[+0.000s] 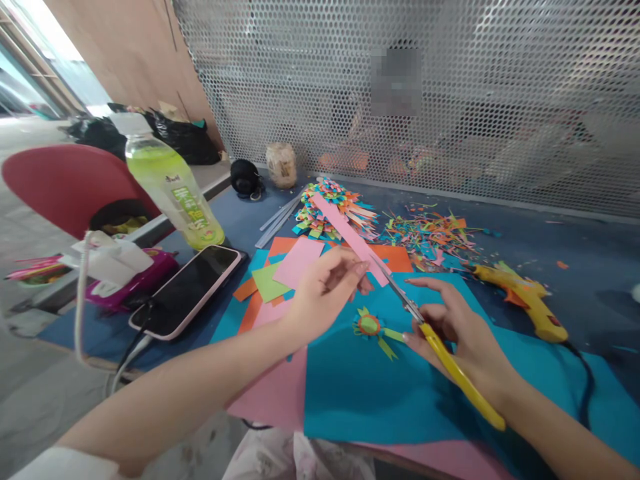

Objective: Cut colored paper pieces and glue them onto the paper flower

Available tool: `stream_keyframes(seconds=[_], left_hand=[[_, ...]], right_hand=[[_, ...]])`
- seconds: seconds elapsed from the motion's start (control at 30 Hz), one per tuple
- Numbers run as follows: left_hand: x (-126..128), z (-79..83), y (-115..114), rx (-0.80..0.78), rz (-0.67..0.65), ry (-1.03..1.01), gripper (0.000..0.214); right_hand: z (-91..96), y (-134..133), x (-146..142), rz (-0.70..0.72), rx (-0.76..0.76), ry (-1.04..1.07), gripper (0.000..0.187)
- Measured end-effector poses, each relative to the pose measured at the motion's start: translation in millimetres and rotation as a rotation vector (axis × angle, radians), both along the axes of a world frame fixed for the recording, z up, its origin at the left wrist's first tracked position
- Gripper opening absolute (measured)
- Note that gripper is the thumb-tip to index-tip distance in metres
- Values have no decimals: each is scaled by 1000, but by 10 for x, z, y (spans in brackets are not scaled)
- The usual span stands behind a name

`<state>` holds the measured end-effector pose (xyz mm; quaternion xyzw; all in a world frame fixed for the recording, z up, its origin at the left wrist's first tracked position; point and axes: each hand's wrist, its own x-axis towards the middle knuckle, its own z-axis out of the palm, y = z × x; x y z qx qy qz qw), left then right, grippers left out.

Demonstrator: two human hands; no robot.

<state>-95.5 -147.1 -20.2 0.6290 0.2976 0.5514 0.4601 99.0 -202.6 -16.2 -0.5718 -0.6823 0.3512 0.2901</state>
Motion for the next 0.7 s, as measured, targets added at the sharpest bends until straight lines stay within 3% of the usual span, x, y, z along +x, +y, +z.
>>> stream_keyframes(seconds=[0.33, 0.5, 0.7], left_hand=[[11, 39, 0, -47, -20, -4, 19], [19, -9, -11, -92, -88, -13, 16], [24, -62, -1, -91, -77, -6, 15]], right_hand=[[13, -4, -5, -13, 16, -36, 53], [22, -3, -12, 11, -7, 25, 53], [11, 1, 4, 1, 35, -49, 52]])
